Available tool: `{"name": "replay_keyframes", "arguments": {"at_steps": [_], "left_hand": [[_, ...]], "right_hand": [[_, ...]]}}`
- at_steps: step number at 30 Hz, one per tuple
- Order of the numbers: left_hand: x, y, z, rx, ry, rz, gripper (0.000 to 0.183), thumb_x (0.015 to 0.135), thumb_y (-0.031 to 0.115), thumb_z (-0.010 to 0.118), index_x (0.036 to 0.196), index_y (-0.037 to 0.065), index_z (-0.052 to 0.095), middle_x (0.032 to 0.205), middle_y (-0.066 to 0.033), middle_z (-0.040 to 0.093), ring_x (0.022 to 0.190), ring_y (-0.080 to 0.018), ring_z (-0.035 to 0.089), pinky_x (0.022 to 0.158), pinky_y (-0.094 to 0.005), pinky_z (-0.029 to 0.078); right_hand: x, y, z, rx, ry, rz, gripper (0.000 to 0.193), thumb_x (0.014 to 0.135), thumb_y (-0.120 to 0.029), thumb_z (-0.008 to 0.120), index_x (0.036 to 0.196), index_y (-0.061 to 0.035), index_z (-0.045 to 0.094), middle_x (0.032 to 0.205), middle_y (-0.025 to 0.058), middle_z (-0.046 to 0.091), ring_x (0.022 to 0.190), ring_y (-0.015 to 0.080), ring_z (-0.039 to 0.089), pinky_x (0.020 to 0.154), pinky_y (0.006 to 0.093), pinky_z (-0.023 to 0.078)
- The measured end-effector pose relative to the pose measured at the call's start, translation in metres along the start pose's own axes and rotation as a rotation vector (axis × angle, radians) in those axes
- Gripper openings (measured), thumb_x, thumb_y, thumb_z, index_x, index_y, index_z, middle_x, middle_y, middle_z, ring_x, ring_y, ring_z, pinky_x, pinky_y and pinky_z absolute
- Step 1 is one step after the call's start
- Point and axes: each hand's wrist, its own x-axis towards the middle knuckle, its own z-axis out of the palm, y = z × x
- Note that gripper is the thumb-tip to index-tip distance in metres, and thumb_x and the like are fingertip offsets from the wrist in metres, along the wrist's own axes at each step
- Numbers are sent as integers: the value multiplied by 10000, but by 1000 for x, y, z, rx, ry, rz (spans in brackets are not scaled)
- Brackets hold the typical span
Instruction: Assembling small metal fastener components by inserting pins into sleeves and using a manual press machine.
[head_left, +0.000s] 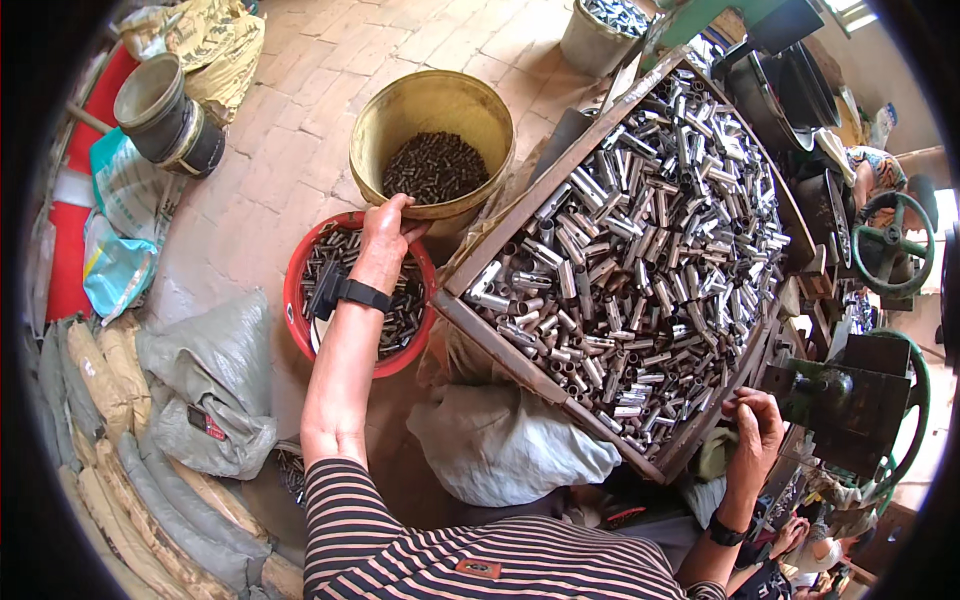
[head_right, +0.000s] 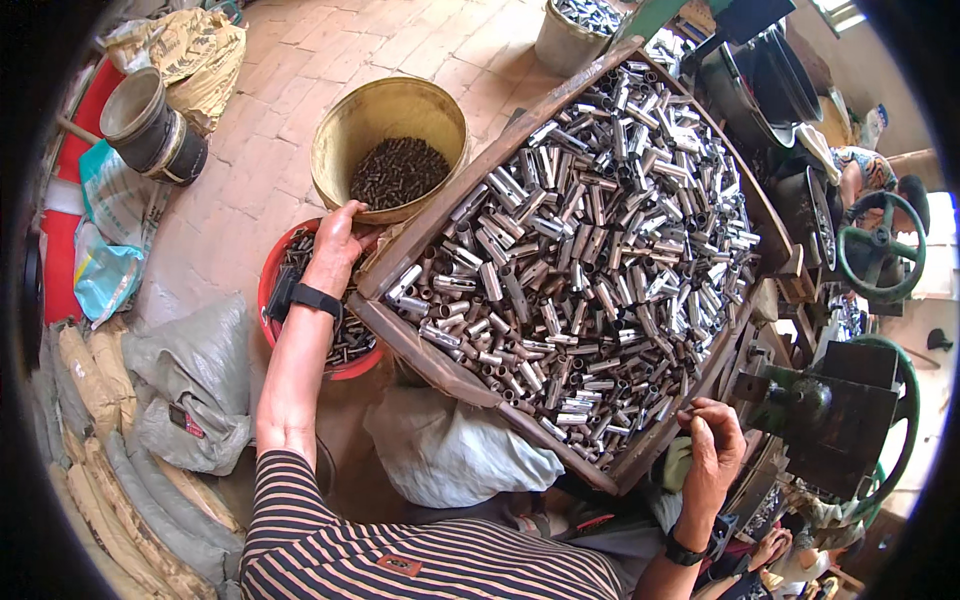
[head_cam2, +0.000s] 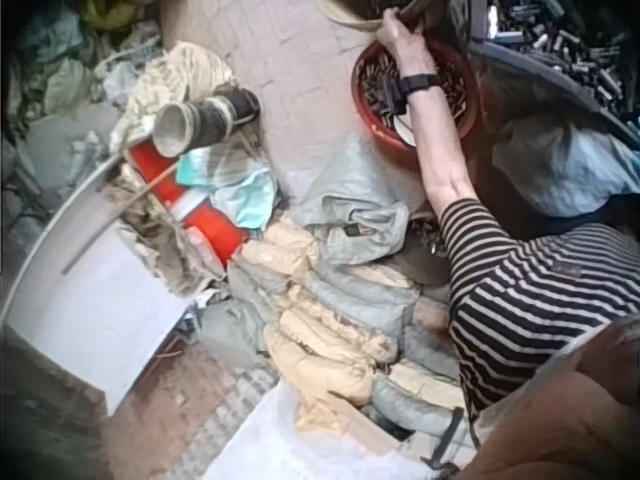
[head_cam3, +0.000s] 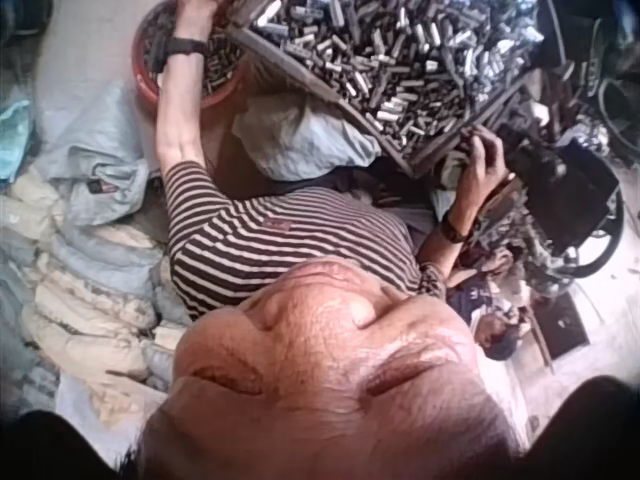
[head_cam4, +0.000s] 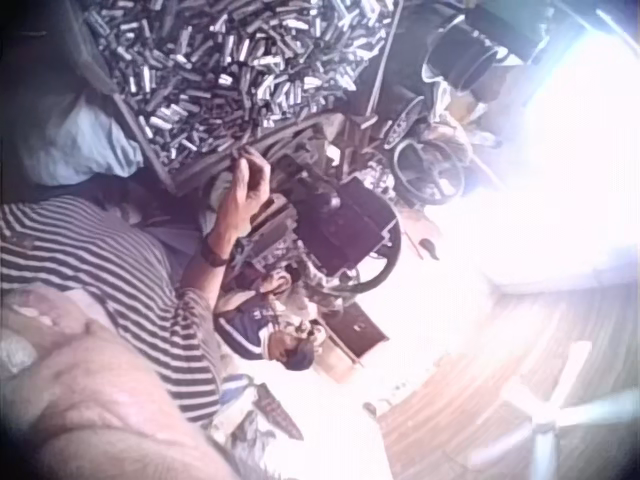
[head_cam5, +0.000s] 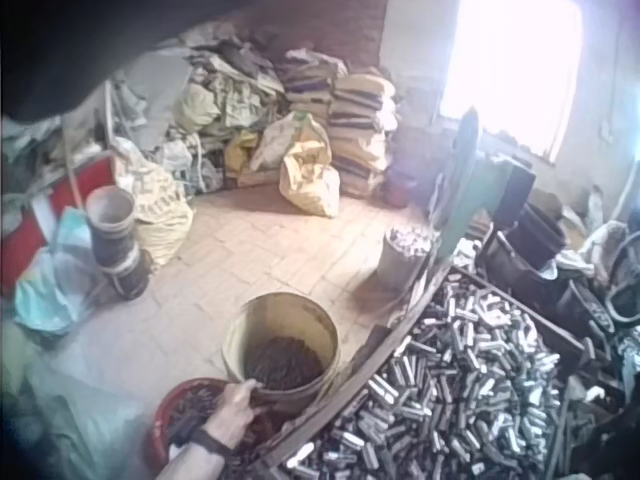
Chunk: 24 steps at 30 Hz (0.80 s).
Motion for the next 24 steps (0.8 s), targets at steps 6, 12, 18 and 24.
{"name": "replay_keyframes", "arguments": {"at_steps": [6,12,18,24], "left_hand": [[-33,27,-18,-28,-106,-47,140,861,140,561,925,15,565,962,-182,623,876,-330,633,839,-507,540],[-85,50,-45,-68,-151,30,141,891,136,543,947,8,559,999,-175,615,924,-337,634,845,-527,532],[-158,59,-77,65,-49,98,124,874,106,555,954,12,552,981,-146,616,889,-301,649,805,-492,564],[-201,57,-112,197,77,42,131,900,147,529,902,22,565,972,-197,647,925,-333,654,864,-498,535]], "right_hand": [[-9,-3,6,80,-42,31,80,889,-53,575,912,24,579,1017,86,568,875,149,601,828,300,493],[-23,-22,14,103,-147,-19,75,872,-37,585,906,30,581,1000,93,579,879,160,603,833,291,476],[-31,-34,35,170,-286,-70,96,852,-40,601,902,42,589,986,110,588,872,158,592,818,283,454],[-46,-41,51,194,-474,-92,150,841,-89,639,886,49,603,930,118,613,926,180,549,838,293,418]]}}
